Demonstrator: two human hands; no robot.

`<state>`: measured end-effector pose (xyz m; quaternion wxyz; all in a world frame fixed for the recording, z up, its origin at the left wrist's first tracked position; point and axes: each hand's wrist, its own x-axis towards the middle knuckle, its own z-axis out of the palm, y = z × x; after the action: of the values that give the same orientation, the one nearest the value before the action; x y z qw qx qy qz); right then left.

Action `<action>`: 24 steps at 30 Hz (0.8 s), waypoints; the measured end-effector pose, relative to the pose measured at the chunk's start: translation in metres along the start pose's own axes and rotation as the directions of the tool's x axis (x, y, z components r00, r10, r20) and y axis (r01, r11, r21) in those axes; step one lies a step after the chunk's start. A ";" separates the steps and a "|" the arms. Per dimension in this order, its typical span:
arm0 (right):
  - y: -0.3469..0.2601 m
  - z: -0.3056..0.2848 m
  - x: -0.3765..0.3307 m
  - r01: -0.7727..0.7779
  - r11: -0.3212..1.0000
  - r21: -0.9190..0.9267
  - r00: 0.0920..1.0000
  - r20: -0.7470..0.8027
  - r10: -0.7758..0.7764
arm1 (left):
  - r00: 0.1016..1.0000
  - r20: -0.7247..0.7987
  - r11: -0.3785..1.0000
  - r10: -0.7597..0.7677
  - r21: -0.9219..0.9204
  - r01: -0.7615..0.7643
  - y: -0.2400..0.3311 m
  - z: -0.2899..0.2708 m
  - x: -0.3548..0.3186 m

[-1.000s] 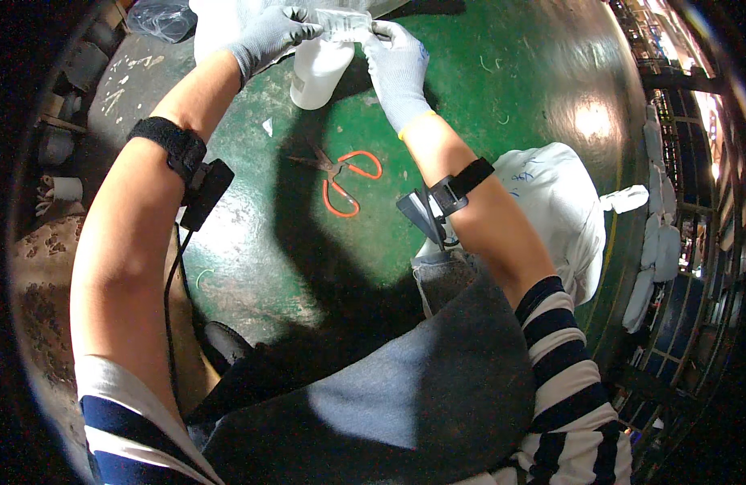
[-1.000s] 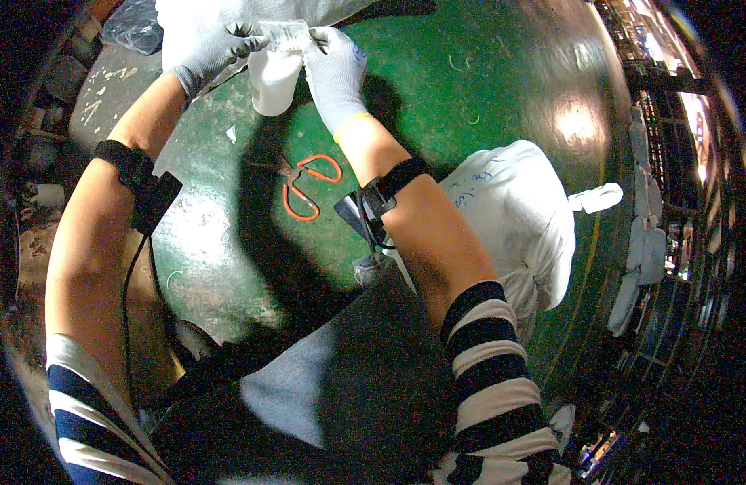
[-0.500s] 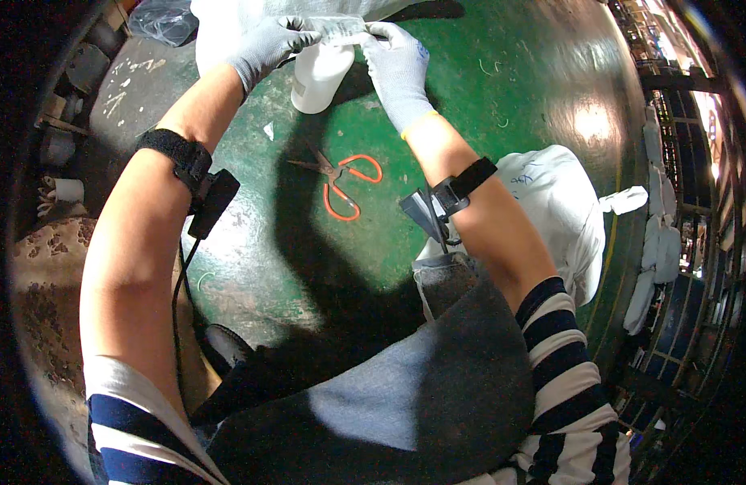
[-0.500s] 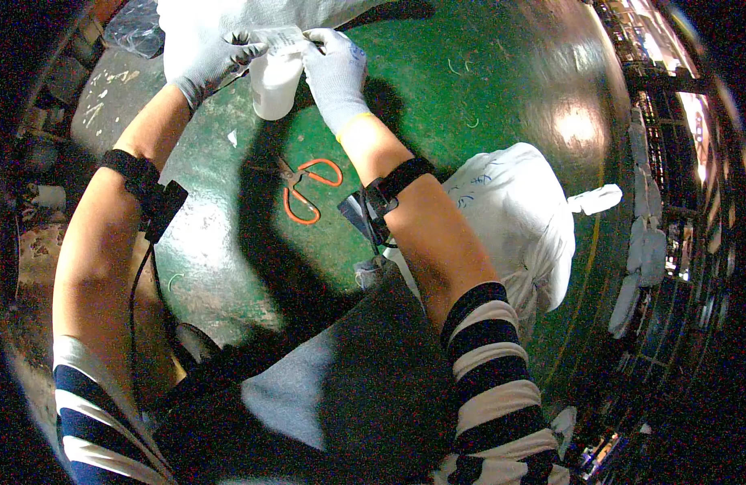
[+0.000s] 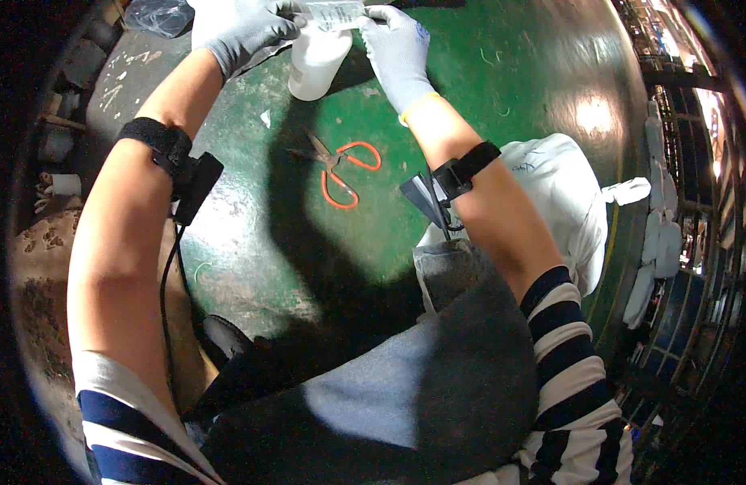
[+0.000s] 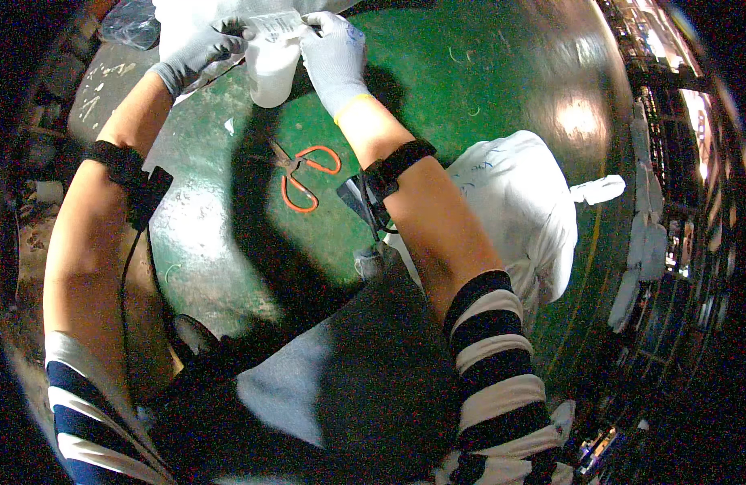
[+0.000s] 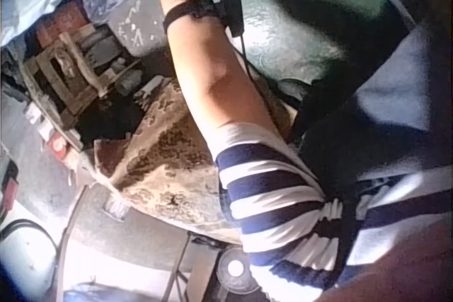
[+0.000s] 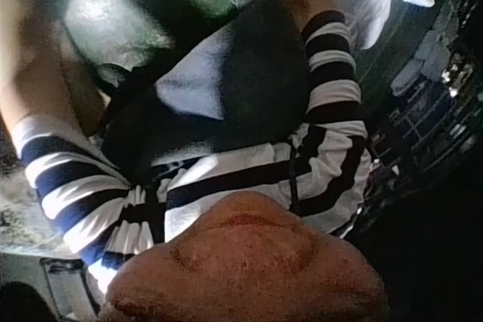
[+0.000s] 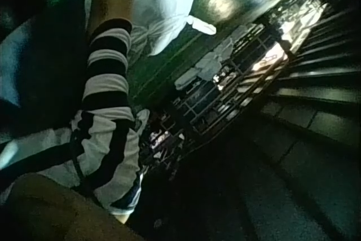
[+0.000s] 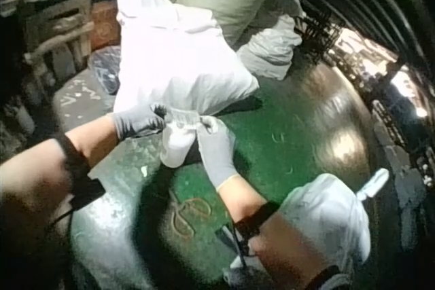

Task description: Preparing small packets of material and tying shut a large industrial storage bag.

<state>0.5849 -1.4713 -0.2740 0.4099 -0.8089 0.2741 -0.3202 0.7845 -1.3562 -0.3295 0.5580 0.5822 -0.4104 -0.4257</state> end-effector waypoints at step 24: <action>0.011 0.002 0.008 -0.037 0.999 -0.013 0.999 0.021 0.037 | 0.996 0.042 0.924 0.073 0.372 -0.083 0.066 0.014 -0.010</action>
<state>0.5895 -1.4818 -0.2821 0.4135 -0.8096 0.2867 -0.3024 0.7677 -1.3540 -0.2636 0.4478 0.6552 -0.5142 -0.3251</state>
